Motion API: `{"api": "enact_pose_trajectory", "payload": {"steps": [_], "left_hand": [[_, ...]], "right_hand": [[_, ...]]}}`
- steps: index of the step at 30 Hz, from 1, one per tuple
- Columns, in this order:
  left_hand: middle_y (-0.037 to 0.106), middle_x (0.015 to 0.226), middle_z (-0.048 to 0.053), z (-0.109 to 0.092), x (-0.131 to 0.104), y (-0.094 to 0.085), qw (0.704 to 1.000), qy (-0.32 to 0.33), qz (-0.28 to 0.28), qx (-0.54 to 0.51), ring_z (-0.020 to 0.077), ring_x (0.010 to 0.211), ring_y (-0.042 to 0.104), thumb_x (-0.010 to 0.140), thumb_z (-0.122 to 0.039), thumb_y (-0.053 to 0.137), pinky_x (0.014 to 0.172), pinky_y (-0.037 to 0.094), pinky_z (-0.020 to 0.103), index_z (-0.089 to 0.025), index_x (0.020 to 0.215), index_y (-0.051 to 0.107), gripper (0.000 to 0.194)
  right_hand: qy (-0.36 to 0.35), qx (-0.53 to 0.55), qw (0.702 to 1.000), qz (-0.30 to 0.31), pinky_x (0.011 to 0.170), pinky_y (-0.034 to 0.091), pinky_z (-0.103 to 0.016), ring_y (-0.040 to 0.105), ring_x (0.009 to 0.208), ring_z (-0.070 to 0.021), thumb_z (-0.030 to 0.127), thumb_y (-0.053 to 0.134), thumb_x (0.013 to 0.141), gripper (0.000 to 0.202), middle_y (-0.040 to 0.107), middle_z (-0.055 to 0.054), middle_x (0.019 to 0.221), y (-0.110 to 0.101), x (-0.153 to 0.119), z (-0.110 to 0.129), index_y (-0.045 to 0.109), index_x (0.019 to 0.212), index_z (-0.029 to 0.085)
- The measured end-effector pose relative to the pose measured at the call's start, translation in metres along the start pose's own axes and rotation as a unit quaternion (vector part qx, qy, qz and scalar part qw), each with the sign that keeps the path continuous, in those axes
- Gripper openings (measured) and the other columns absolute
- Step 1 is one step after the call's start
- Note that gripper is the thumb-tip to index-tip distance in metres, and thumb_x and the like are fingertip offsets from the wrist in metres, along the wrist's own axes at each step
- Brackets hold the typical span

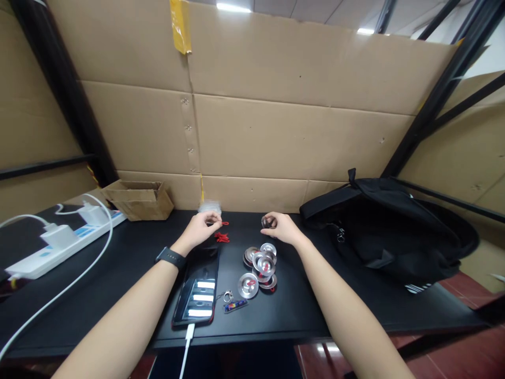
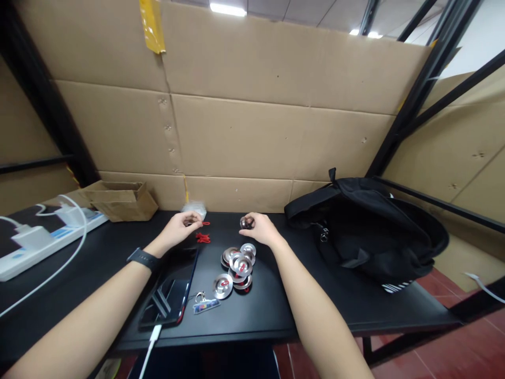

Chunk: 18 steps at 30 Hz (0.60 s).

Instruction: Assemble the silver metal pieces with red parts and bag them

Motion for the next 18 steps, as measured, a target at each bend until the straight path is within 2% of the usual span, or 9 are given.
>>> {"api": "enact_pose_trajectory", "payload": {"steps": [4, 7, 11, 18], "left_hand": [[0.075, 0.085, 0.001, -0.009, -0.004, -0.006, 0.994, 0.029, 0.012, 0.102, 0.0194, 0.085, 0.071, 0.076, -0.023, 0.063, 0.084, 0.052, 0.03, -0.02, 0.079, 0.07, 0.008], [0.076, 0.086, 0.0, -0.016, -0.007, -0.006, 0.989, 0.048, 0.03, 0.138, 0.0191, 0.085, 0.072, 0.073, -0.019, 0.063, 0.083, 0.052, 0.029, -0.021, 0.078, 0.071, 0.01], [0.078, 0.086, 0.0, -0.016, -0.006, -0.007, 0.99, 0.044, 0.043, 0.131, 0.0197, 0.083, 0.074, 0.074, -0.02, 0.066, 0.083, 0.054, 0.029, -0.022, 0.089, 0.076, 0.018], [0.08, 0.088, 0.0, -0.025, -0.01, 0.009, 0.978, 0.078, 0.117, 0.155, 0.0199, 0.084, 0.074, 0.078, -0.02, 0.068, 0.082, 0.052, 0.028, -0.025, 0.084, 0.08, 0.014]], "right_hand": [[0.033, -0.043, 0.998, -0.012, 0.066, 0.046, -0.025, 0.062, 0.07, -0.0138, 0.042, 0.088, 0.063, 0.058, 0.071, 0.0, 0.091, -0.023, -0.001, -0.026, 0.069, 0.115, 0.023], [0.054, -0.072, 0.996, 0.018, 0.065, 0.045, -0.026, 0.063, 0.071, -0.0158, 0.05, 0.087, 0.064, 0.048, 0.07, -0.001, 0.084, -0.029, -0.002, -0.039, 0.073, 0.101, 0.022], [0.074, -0.092, 0.992, 0.043, 0.069, 0.046, -0.027, 0.064, 0.075, -0.0175, 0.043, 0.087, 0.063, 0.045, 0.072, -0.003, 0.085, -0.029, -0.004, -0.05, 0.074, 0.098, 0.019], [0.08, -0.077, 0.99, 0.089, 0.07, 0.048, -0.027, 0.065, 0.077, -0.0183, 0.033, 0.089, 0.059, 0.046, 0.073, -0.006, 0.093, -0.015, -0.006, -0.062, 0.075, 0.099, 0.016]]}}
Point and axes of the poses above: each hand's wrist, its own x-axis towards the middle knuckle, its own y-axis out of the palm, z = x × y, the point moved 10 cm from there along x, towards the middle knuckle
